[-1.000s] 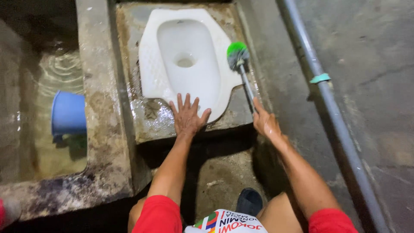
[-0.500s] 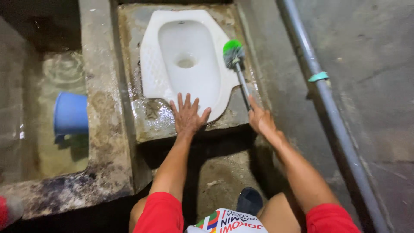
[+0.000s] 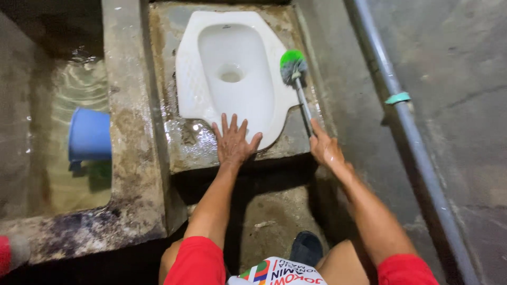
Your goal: Cleaning a squat toilet with a brush.
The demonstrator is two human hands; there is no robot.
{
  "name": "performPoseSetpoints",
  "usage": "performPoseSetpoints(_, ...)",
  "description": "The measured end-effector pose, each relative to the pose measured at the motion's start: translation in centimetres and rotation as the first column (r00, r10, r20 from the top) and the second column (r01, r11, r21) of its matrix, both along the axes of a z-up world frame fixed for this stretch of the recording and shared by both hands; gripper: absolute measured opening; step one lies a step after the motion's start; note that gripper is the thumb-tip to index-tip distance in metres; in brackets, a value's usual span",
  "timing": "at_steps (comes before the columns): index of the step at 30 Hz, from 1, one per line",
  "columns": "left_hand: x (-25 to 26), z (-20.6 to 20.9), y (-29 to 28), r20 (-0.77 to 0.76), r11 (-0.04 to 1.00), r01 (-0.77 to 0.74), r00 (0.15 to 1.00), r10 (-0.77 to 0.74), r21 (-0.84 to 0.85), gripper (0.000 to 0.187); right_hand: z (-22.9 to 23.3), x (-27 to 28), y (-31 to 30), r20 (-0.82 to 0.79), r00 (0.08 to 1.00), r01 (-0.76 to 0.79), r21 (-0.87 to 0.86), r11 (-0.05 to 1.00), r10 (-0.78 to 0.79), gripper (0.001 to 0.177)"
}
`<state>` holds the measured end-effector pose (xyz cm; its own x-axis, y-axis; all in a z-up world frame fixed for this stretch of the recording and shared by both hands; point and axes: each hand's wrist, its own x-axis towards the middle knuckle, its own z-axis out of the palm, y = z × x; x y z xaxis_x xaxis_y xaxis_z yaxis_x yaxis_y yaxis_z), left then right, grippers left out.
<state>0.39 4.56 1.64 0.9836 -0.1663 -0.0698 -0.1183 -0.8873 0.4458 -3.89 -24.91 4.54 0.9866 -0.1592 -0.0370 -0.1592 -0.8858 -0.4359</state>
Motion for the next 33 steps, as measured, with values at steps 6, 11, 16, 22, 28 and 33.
performPoseSetpoints(6, 0.1, -0.5, 0.1, 0.030, 1.000, -0.013, 0.999, 0.014, -0.005, 0.079, 2.0, 6.5, 3.4, -0.164, 0.981, 0.101, -0.037, 0.994, -0.106, 0.066)
performPoseSetpoints(11, 0.0, -0.1, 0.0, 0.028, 1.000, 0.002, 1.000, -0.002, -0.023, 0.078, 2.1, 4.6, 2.7, -0.195, 0.976, 0.094, 0.001, 0.996, -0.092, 0.066)
performPoseSetpoints(16, -0.1, 0.1, -0.1, 0.031, 1.000, -0.009, 0.999, 0.009, -0.010, 0.080, 3.2, -2.4, 1.8, -0.173, 0.981, 0.080, -0.029, 0.996, -0.084, 0.066)
performPoseSetpoints(22, -0.3, -0.1, -0.2, 0.038, 1.000, -0.017, 0.999, 0.018, -0.013, 0.080, 4.9, -7.4, 0.8, -0.253, 0.963, 0.087, -0.025, 0.996, -0.090, 0.068)
performPoseSetpoints(28, -0.1, -0.1, 0.0, 0.018, 1.000, 0.002, 1.000, -0.002, -0.025, 0.079, 2.1, -0.4, 1.0, -0.127, 0.991, 0.039, -0.020, 0.999, -0.041, 0.066)
performPoseSetpoints(33, -0.4, -0.3, 0.2, 0.012, 1.000, -0.015, 1.000, 0.015, -0.022, 0.077, 1.9, 6.1, 3.1, -0.219, 0.973, 0.070, -0.020, 0.997, -0.072, 0.064)
